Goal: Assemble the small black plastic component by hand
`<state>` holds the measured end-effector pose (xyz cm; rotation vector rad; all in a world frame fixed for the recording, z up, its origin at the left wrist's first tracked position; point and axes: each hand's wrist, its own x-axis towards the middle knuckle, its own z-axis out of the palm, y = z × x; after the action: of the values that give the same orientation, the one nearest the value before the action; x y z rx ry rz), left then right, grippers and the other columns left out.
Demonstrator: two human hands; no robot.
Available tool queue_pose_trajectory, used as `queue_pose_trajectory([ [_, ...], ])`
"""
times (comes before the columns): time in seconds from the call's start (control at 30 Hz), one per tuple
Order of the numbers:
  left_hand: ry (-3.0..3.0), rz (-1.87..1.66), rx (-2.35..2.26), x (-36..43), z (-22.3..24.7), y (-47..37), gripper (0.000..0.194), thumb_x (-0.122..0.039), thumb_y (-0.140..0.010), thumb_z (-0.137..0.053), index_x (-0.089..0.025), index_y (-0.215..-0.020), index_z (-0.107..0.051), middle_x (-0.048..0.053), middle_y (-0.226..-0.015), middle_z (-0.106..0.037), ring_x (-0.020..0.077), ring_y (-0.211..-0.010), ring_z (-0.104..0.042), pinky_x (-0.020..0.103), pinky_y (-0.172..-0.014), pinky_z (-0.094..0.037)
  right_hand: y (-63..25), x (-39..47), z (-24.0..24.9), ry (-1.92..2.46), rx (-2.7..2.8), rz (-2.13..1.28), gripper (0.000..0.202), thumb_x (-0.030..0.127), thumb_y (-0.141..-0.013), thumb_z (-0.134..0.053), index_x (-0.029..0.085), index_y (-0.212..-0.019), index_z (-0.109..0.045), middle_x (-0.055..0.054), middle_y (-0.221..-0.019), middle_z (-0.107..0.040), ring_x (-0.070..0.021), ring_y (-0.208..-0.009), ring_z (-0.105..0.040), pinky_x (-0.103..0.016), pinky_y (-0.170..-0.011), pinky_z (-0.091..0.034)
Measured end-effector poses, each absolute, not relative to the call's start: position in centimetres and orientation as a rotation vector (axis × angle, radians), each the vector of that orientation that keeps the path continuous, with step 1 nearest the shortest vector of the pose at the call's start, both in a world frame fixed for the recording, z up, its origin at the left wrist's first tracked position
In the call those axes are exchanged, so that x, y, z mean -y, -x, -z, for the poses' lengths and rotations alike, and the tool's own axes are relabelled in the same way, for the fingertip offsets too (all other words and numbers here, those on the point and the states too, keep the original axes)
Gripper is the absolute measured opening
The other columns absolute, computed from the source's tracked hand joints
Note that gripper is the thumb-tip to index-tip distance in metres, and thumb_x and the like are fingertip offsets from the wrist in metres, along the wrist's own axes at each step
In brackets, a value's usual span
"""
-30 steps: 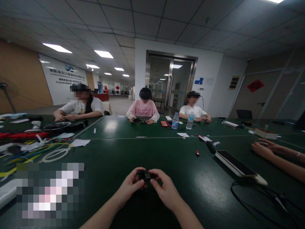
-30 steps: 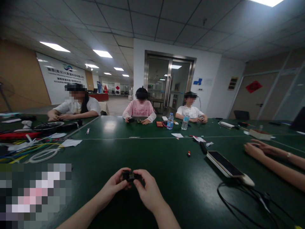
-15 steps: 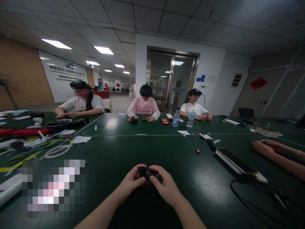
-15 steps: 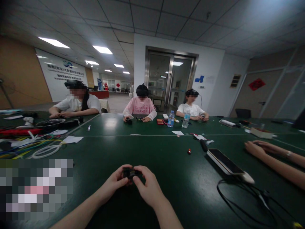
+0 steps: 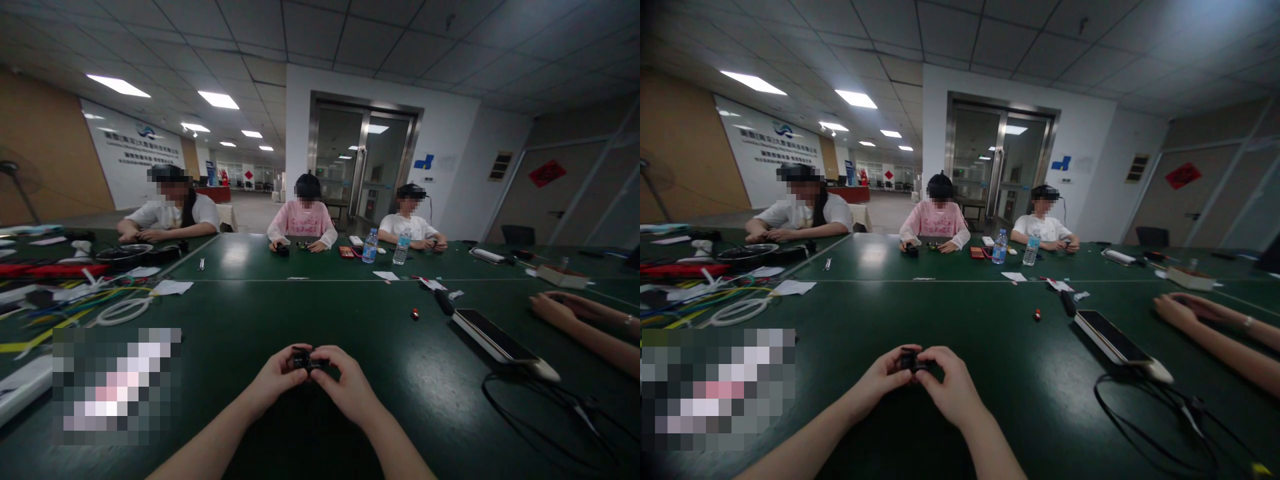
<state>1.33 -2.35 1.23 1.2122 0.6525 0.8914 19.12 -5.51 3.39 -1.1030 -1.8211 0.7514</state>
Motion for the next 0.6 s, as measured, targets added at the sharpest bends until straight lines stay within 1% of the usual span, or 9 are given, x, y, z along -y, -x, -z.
queue_pose_trajectory([
  [0.13, -1.221, -0.879, -0.671, 2.38, -1.39, -1.31, 0.04, -0.021, -0.067, -0.07, -0.02, -0.105, -0.057, 0.005, -0.094, -0.065, 0.0189, -0.082, -0.06, 0.037, -0.08, -0.044, -19.08, 5.52, -3.49, 1.123, 1.821, -0.754, 0.019, 0.02, -0.075, -0.058, 0.024, -0.094, -0.061, -0.003, -0.101, -0.06, -0.0187, -0.095, -0.057, -0.034, -0.084, -0.046],
  [0.3, -1.222, -0.872, -0.678, 2.51, -1.51, -1.31, 0.039, -0.021, -0.068, -0.069, -0.02, -0.105, -0.056, 0.004, -0.094, -0.065, 0.0184, -0.083, -0.06, 0.035, -0.079, -0.045, -19.11, 5.57, -3.6, 1.156, 1.828, -0.754, 0.02, 0.019, -0.075, -0.059, 0.025, -0.094, -0.06, -0.002, -0.101, -0.06, -0.0186, -0.095, -0.057, -0.033, -0.083, -0.045],
  [0.5, -1.219, -0.893, -0.667, 2.44, -1.29, -1.47, 0.042, -0.022, -0.067, -0.07, -0.021, -0.106, -0.054, 0.005, -0.097, -0.064, 0.0188, -0.083, -0.06, 0.034, -0.077, -0.045, -19.15, 5.45, -3.21, 1.147, 1.827, -0.745, 0.018, 0.018, -0.075, -0.058, 0.024, -0.092, -0.06, -0.002, -0.101, -0.059, -0.0182, -0.096, -0.056, -0.033, -0.084, -0.045],
  [0.6, -1.236, -0.895, -0.668, 2.45, -1.3, -1.49, 0.039, -0.023, -0.068, -0.069, -0.022, -0.105, -0.054, 0.004, -0.095, -0.065, 0.0182, -0.082, -0.06, 0.033, -0.075, -0.045, -19.07, 5.41, -3.07, 1.138, 1.82, -0.752, 0.019, 0.018, -0.075, -0.058, 0.024, -0.092, -0.06, -0.003, -0.102, -0.059, -0.0185, -0.097, -0.056, -0.034, -0.085, -0.045],
])
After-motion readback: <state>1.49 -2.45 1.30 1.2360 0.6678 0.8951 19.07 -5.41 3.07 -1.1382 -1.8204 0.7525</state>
